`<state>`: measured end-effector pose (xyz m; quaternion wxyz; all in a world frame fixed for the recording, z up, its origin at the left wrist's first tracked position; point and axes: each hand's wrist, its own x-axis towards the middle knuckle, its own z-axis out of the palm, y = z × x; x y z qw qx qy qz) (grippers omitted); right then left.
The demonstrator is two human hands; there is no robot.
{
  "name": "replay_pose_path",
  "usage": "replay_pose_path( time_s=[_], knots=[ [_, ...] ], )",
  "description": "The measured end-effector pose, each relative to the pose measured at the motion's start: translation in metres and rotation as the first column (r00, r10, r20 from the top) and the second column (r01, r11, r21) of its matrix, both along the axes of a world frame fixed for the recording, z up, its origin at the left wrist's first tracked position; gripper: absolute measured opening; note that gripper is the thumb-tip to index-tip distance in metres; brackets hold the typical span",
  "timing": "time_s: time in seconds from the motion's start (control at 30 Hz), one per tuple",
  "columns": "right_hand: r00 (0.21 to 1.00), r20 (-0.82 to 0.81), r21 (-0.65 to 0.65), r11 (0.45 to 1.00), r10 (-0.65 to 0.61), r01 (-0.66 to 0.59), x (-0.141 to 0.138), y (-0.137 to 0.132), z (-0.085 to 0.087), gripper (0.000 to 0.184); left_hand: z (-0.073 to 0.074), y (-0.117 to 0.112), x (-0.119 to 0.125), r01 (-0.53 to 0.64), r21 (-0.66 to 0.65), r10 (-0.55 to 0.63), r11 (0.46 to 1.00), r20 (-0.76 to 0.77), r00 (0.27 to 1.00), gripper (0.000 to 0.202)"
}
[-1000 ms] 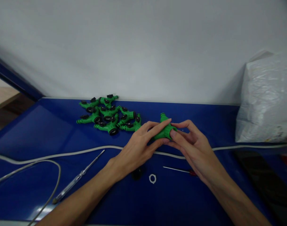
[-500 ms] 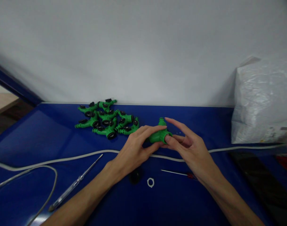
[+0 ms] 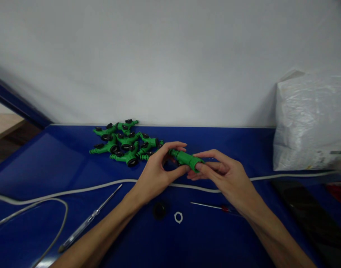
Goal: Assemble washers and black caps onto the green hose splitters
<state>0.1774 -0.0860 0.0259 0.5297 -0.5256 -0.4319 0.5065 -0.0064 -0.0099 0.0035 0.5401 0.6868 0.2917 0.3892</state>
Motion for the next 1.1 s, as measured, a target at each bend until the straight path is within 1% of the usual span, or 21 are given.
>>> replay_pose_path(
  time_s=[0.07,0.13,0.23,0.27,0.3,0.37,0.43,0.53,0.6,0.63,0.7,0.77,0.83,0.93,1.1],
  knots=[
    [0.999,-0.032,-0.005,1.0,0.012,-0.012,-0.002,-0.001,0.0,0.031,0.001,-0.001,0.001,0.033,-0.137,-0.019,0.99,0.104,0.994,0.056],
    [0.996,-0.085,-0.006,1.0,0.025,-0.025,-0.004,-0.002,-0.002,0.031,0.002,-0.002,0.002,0.075,-0.232,-0.033,0.97,0.183,0.983,0.069],
    [0.983,-0.185,-0.01,1.0,-0.008,0.006,-0.006,-0.003,-0.003,0.03,0.001,-0.003,0.003,0.102,-0.264,-0.053,0.959,0.187,0.981,0.093],
    [0.976,-0.216,-0.013,1.0,-0.028,0.026,-0.007,-0.003,-0.004,0.03,0.0,-0.004,0.004,0.099,-0.27,-0.054,0.958,0.168,0.984,0.098],
    [0.97,-0.239,-0.017,0.999,-0.042,0.04,-0.007,-0.002,-0.004,0.031,-0.001,-0.004,0.005,0.093,-0.277,-0.053,0.956,0.149,0.987,0.098],
    [0.965,-0.26,-0.022,0.999,-0.042,0.037,-0.007,-0.002,-0.004,0.032,-0.003,-0.005,0.007,0.084,-0.287,-0.051,0.954,0.121,0.991,0.089],
    [0.97,-0.244,-0.027,1.0,0.002,-0.009,-0.007,-0.002,-0.004,0.032,-0.002,-0.004,0.007,0.074,-0.276,-0.051,0.958,0.089,0.995,0.075],
    [0.983,-0.172,-0.031,0.996,0.072,-0.078,-0.007,-0.003,-0.003,0.031,0.001,-0.002,0.005,0.077,-0.23,-0.071,0.97,0.034,0.997,0.055],
    [0.991,-0.099,-0.035,0.995,0.091,-0.095,-0.007,-0.004,-0.003,0.031,0.004,-0.001,0.003,0.097,-0.198,-0.098,0.975,0.001,0.995,0.04],
    [0.994,-0.063,-0.036,0.995,0.09,-0.093,-0.007,-0.004,-0.003,0.032,0.005,-0.001,0.002,0.098,-0.183,-0.104,0.978,-0.02,0.994,0.037],
    [0.995,-0.007,-0.033,0.995,0.096,-0.096,-0.008,-0.003,-0.004,0.032,0.007,-0.001,0.0,0.085,-0.181,-0.099,0.98,-0.069,0.993,0.04],
    [0.994,0.017,-0.026,0.994,0.104,-0.104,-0.009,-0.003,-0.005,0.032,0.009,-0.001,-0.001,0.069,-0.229,-0.093,0.971,-0.098,0.991,0.042],
    [0.994,0.02,-0.028,0.994,0.105,-0.104,-0.01,-0.002,-0.005,0.032,0.01,-0.002,-0.001,0.063,-0.278,-0.096,0.959,-0.105,0.99,0.043],
    [0.993,0.02,-0.034,0.993,0.114,-0.114,-0.01,-0.002,-0.004,0.031,0.012,-0.002,-0.001,0.071,-0.294,-0.106,0.953,-0.105,0.989,0.045],
    [0.985,0.026,-0.028,0.985,0.171,-0.17,-0.008,-0.004,-0.003,0.03,0.011,-0.002,0.0,0.094,-0.361,-0.141,0.928,-0.105,0.984,0.057]
  ],
)
